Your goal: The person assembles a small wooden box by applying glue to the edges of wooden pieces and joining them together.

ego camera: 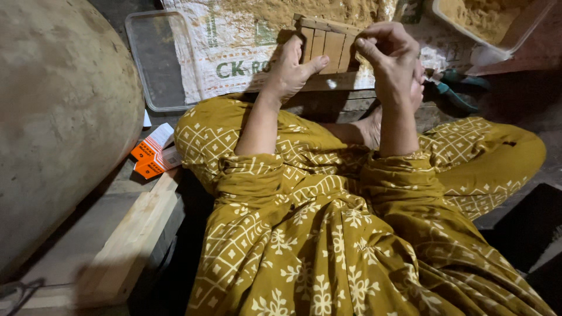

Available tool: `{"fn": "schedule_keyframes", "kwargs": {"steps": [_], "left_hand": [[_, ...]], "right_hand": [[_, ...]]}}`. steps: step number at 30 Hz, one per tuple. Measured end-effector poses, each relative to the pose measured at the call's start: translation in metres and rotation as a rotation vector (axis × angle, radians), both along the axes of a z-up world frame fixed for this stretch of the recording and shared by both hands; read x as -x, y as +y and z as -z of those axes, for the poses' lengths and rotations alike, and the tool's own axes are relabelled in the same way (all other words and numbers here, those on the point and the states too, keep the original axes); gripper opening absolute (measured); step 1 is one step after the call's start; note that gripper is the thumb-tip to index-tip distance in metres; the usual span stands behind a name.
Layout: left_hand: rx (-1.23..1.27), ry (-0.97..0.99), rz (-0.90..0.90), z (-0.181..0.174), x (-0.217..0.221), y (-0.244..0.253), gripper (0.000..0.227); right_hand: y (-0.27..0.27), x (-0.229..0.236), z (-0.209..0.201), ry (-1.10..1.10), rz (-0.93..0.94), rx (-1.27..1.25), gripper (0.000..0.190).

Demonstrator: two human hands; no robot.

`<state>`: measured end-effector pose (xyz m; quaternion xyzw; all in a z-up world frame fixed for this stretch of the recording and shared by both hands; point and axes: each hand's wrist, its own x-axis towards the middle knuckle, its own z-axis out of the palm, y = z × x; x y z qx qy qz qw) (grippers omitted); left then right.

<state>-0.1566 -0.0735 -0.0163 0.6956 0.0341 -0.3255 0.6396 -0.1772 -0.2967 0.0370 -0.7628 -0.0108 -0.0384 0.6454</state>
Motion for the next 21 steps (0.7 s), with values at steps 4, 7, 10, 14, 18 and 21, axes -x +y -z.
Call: {"fn": "schedule_keyframes", "kwargs": {"steps": [4, 7, 10, 14, 18, 21], "left_hand": [[-0.020, 0.024, 0.008, 0.002, 0.000, 0.001, 0.111], [-0.027, 0.013, 0.007, 0.015, 0.001, 0.000, 0.110], [-0.046, 0.034, 0.014, -0.001, 0.002, 0.000, 0.114], [-0.042, 0.042, 0.037, -0.004, 0.002, 0.003, 0.114], [-0.015, 0.051, -0.005, 0.000, 0.003, 0.001, 0.114], [-0.013, 0.038, -0.017, 0.001, 0.002, 0.001, 0.112]], "right_hand": [[-0.001, -0.002, -0.009, 0.182, -0.037, -0.228, 0.021], [-0.005, -0.004, 0.000, 0.245, -0.023, -0.335, 0.028], [-0.004, -0.004, -0.008, 0.252, -0.043, -0.262, 0.028], [-0.004, -0.005, -0.018, 0.227, -0.106, -0.088, 0.033], [-0.010, -0.008, 0.004, 0.198, -0.078, -0.230, 0.019], [-0.015, -0.010, 0.009, 0.168, -0.076, -0.290, 0.021]]}}
